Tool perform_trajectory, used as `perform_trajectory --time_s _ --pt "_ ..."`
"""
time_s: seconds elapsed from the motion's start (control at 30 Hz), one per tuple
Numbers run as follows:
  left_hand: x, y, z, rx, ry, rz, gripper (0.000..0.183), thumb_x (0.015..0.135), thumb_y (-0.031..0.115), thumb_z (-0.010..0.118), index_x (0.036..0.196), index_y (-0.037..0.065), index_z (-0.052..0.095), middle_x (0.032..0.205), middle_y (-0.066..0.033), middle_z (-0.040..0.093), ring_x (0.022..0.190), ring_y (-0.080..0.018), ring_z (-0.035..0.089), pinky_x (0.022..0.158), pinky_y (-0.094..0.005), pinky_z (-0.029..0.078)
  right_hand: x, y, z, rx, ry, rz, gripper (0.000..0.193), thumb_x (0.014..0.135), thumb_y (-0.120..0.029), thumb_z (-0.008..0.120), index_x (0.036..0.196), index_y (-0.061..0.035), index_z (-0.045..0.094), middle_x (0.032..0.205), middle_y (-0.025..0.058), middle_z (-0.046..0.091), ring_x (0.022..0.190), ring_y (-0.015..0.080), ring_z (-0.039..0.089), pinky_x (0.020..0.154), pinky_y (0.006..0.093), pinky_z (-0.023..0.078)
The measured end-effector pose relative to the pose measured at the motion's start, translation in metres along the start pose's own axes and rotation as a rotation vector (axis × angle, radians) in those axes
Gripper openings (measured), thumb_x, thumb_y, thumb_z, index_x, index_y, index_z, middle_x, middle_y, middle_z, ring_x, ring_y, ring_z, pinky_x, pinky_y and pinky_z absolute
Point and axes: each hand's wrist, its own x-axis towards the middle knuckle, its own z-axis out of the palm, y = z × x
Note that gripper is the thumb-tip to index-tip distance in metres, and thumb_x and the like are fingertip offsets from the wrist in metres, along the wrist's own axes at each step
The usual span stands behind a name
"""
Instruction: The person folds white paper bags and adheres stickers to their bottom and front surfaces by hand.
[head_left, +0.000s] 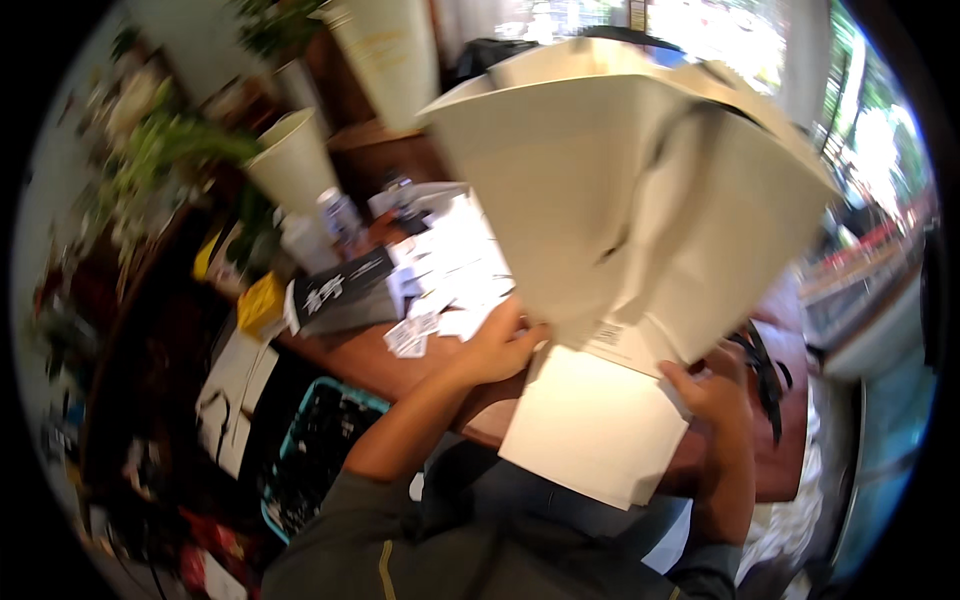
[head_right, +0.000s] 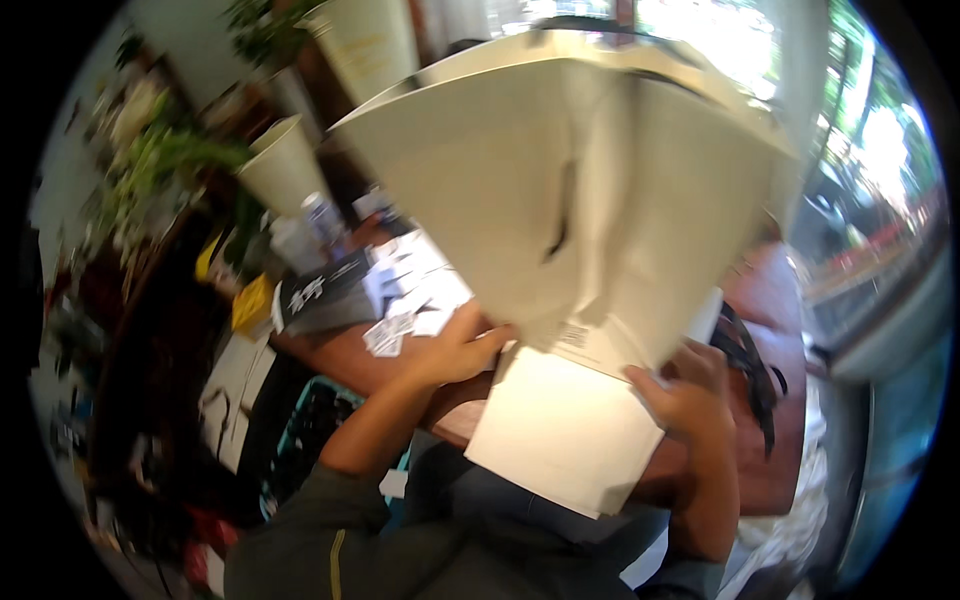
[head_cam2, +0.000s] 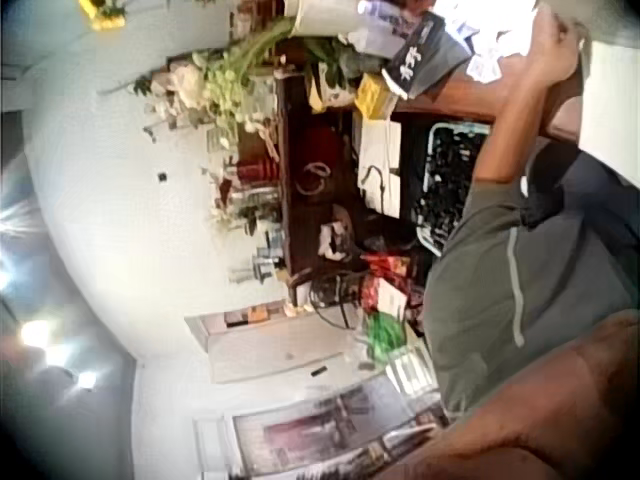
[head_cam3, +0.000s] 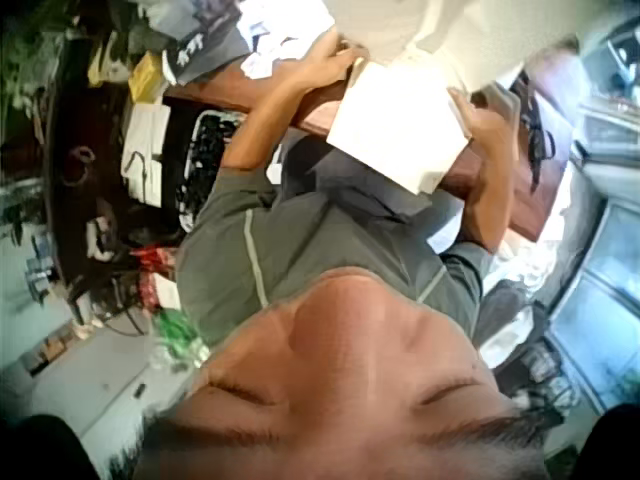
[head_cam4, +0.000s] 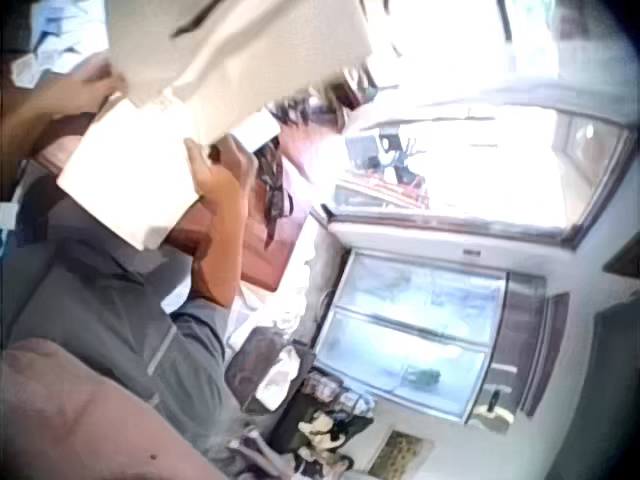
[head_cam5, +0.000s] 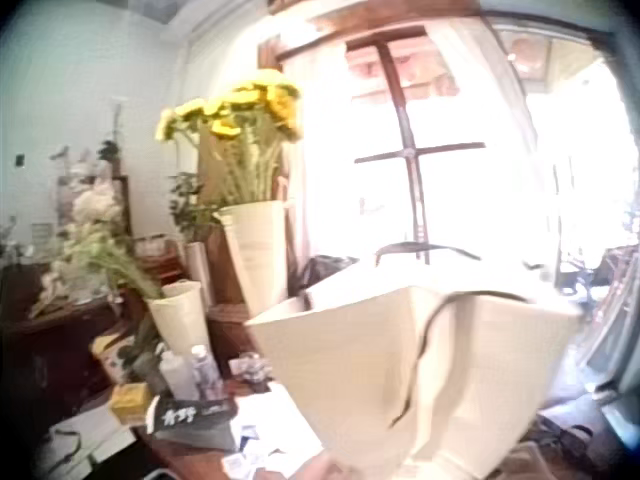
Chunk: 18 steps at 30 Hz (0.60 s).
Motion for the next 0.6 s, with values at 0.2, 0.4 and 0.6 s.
perform_trajectory --time_s 0.2,0.4,0.6 --pt "-0.023 0.047 -0.033 0.384 0.325 0.255 0.055 0.094 0.011 0.076 0.144 -0.002 0.059 0.128 -0.0227 0.070 0.127 -0.0331 0.066 0.107 -0.0414 0.052 -0.005 0.007 -0.009 0.026 -0.053 -0.095 0.027 0.070 -0.024 0.090 0.081 -0.0026 0.077 0.060 0.0072 0.060 0.053 0.0213 0.057 0.052 0.0341 0.042" --pt "-0.102 0.032 -0.110 0.872 0.492 -0.025 0.039 0.087 0.010 0.081 0.124 0.000 0.074 0.127 -0.0185 0.071 0.119 -0.0391 0.066 0.103 -0.0426 0.053 -0.020 -0.001 0.001 0.035 0.291 -0.459 0.036 0.080 -0.034 0.081 0.068 -0.0067 0.061 0.058 0.0053 0.053 0.053 0.0239 0.053 0.059 0.0382 0.041" --pt "-0.113 0.037 -0.123 0.935 0.508 0.015 0.033 0.089 0.012 0.080 0.119 0.000 0.076 0.126 -0.0191 0.071 0.115 -0.0398 0.066 0.103 -0.0440 0.053 -0.027 -0.039 0.017 0.036 0.252 -0.658 0.027 0.086 -0.032 0.077 0.079 -0.0086 0.063 0.067 0.0039 0.057 0.058 0.0235 0.057 0.063 0.0387 0.044"
